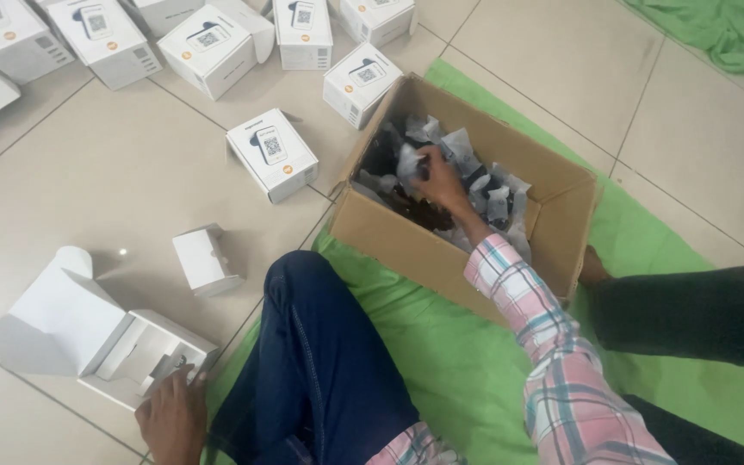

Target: The person unboxes small electronics from bulk containers and places them into individual retail packaging boxes.

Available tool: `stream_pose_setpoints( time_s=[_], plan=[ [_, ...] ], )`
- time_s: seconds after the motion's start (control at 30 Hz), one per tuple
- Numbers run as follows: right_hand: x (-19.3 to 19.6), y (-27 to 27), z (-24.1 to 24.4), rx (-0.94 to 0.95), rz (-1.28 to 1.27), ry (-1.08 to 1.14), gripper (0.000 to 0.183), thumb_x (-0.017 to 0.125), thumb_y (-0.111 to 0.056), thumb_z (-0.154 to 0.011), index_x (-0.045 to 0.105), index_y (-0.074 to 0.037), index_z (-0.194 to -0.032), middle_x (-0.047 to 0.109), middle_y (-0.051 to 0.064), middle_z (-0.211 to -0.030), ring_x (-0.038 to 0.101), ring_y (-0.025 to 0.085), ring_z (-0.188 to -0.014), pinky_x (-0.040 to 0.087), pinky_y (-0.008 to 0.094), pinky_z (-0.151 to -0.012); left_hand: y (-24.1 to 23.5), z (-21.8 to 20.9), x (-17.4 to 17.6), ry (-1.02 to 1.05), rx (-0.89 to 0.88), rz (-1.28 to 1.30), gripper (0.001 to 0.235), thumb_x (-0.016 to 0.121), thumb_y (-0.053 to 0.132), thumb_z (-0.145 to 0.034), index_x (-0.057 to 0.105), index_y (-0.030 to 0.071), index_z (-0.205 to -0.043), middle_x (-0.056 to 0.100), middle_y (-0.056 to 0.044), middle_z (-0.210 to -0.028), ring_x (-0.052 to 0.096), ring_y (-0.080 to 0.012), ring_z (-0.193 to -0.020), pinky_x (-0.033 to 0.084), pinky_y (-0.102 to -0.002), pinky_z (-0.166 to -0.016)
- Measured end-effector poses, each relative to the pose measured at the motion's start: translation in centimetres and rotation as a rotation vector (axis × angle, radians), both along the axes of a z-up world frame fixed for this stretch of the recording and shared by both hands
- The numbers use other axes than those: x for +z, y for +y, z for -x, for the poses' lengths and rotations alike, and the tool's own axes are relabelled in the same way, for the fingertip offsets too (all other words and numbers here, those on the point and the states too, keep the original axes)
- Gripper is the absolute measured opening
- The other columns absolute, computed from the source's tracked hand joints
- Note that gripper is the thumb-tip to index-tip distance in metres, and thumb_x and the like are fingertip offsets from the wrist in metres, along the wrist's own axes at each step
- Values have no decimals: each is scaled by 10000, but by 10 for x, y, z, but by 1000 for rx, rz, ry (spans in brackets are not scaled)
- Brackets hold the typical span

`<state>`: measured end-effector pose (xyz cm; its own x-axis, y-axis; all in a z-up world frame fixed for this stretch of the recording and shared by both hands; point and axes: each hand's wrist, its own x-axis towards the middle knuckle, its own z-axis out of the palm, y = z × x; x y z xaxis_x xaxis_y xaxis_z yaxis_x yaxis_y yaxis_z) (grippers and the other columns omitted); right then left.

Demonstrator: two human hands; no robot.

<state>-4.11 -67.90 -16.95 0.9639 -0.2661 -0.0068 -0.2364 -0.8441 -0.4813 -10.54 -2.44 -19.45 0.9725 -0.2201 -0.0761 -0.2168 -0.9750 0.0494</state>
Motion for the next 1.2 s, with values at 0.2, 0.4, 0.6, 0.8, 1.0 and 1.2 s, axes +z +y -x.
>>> stream_pose_setpoints(
  time_s=[0.2,0.4,0.6,0.8,1.0,1.2],
  plan=[
    [98,46,28,-420,-767,-333,677,799,-120,-881,415,-177,-1435,579,-18,-869,509,85,-612,369,233,-459,-9,-1,20,-57,10,234,418,575,414,-1015,614,163,-1348,703,-101,-1195,660,-292,-1145,457,-490,-1022],
    [104,163,43,-106,-784,-268,816,818,-129,-842,369,-149,-1523,570,4,-860,491,91,-562,404,243,-455,-43,6,91,301,391,1001,458,535,382,-1002,541,103,-1365,641,-154,-1316,632,-310,-1201,552,-457,-937],
    [87,349,52,292,-955,-21,852,864,-154,-822,410,-130,-1543,579,15,-1037,566,101,-926,522,266,-832,-31,29,89,577,298,1560,542,493,393,-1031,480,106,-1491,674,-147,-1300,664,-242,-1146,546,-378,-957],
    [94,466,53,507,-878,255,887,840,-201,-817,347,-143,-1551,655,57,-1064,610,137,-958,525,288,-844,-4,27,78,702,519,1859,496,526,331,-1013,510,66,-1433,674,-54,-1295,666,-144,-1073,581,-332,-796],
    [32,490,13,579,-917,343,783,546,-91,-902,255,-117,-1628,687,76,-1258,608,209,-1006,505,332,-897,31,11,57,162,748,1942,401,496,349,-1083,552,73,-1368,640,-44,-1072,609,-120,-887,510,-297,-658],
    [57,527,-27,1022,-113,76,723,526,3,-911,311,-25,-1601,604,178,-1336,547,374,-1202,407,471,-1073,36,5,59,-19,774,1900,406,591,272,-1057,509,-13,-1336,657,-64,-1108,632,-136,-947,557,-297,-730]
  ],
)
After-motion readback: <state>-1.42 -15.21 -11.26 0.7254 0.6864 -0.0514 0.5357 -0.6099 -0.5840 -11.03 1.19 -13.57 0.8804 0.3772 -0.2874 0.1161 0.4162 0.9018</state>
